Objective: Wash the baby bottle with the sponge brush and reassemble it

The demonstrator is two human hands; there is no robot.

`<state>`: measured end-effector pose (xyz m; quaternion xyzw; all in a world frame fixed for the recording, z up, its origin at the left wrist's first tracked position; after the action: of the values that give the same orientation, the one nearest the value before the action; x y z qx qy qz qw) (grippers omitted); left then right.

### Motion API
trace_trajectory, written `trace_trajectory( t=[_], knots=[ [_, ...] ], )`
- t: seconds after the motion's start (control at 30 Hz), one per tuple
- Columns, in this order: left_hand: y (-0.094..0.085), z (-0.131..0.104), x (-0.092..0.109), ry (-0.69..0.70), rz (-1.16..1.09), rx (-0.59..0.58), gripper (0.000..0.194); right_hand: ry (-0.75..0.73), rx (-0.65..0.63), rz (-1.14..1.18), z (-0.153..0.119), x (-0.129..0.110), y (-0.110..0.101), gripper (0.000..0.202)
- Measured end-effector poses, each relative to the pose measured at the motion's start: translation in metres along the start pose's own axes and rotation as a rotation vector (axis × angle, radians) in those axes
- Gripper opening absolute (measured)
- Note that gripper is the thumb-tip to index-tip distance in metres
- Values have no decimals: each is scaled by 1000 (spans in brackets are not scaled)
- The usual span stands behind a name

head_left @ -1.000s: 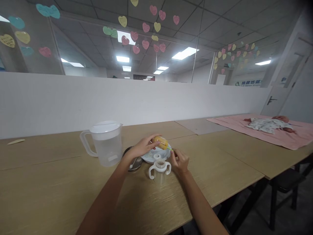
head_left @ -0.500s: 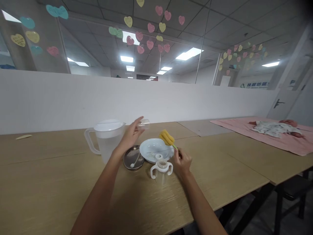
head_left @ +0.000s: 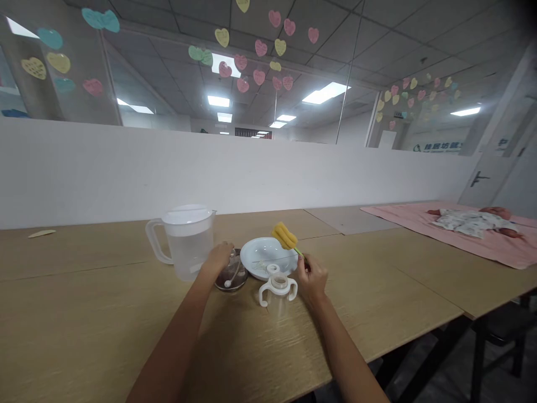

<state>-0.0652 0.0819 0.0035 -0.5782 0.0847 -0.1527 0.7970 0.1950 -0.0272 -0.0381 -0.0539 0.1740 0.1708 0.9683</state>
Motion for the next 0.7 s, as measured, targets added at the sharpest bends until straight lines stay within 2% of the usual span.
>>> trace_trajectory(
  t=[0.1, 0.2, 0.33, 0.47, 0.53, 0.6, 0.7],
  knots=[
    [12, -2, -1, -7, 17, 0, 34, 6, -9, -7, 0, -1, 0, 32],
    [19, -5, 0, -16, 27, 7, 45, 23, -18, 1, 1, -2, 0, 33],
    [10, -5, 12, -11, 32, 38, 63, 13, -20, 16, 2, -2, 0, 33],
    [-16, -1, 37, 37, 16, 101, 52, 27, -27, -1, 1, -1, 1, 33],
    [-24, -1, 51, 99, -10, 79, 43, 37, -40, -9, 0, -1, 1, 35],
    [-22, -4, 64, 176, -41, -5, 33, 44, -45, -13, 0, 0, 2, 35],
    [-9, -9, 75, 256, -54, -140, 24, 50, -33, -15, -1, 1, 2, 35]
  ],
)
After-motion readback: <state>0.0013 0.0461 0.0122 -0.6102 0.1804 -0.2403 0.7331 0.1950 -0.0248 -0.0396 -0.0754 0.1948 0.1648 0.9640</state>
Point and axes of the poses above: each hand's wrist, its own z-axis towards the middle knuckle, its own y-axis out of the palm, x = y × z, the point moved 4 cm from there along z, towards the middle knuckle, and after that the axes turned 9 degrees about x, right-handed, at the moved point
